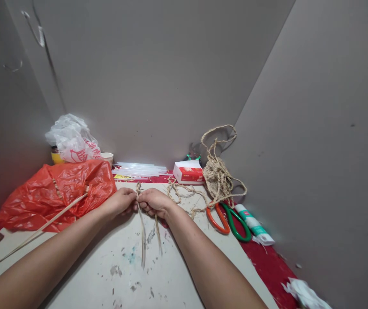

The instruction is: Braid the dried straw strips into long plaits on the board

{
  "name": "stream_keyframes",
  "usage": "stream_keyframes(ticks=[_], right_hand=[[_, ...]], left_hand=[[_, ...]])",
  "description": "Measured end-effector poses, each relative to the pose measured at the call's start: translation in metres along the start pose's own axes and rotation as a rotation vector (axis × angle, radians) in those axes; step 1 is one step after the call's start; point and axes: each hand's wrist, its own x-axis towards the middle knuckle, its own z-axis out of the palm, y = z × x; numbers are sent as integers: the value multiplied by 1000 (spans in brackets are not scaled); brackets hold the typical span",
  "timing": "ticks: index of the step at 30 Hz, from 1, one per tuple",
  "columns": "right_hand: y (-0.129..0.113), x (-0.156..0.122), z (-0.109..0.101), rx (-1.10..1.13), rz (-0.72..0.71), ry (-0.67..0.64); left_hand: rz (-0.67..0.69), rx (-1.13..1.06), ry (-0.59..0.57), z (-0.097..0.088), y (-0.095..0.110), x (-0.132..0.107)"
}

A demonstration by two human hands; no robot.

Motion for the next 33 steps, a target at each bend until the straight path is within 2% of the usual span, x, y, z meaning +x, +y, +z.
stream_keyframes(ticks=[5,14,17,22,27,33], right_hand=[[-2,-2,-3,-105,-13,2],[0,-4,3,-648,-165,219],[0,-4,4,-824,-195,278],[-1,-5,2,-1002,-213,314],[-7,-12,2,-1026,-190,320],[-10,-15,17,-786,-44,213]], left_hand=[[16,15,-25,-5,1,1],[-87,18,-170,-12,1,0],[-119,-45,-229,-12,2,-1],[-153,-110,-241,-9,3,-2],[-159,-142,-233,-7,4,-4],[-163,-229,-255,-9,2,-3]])
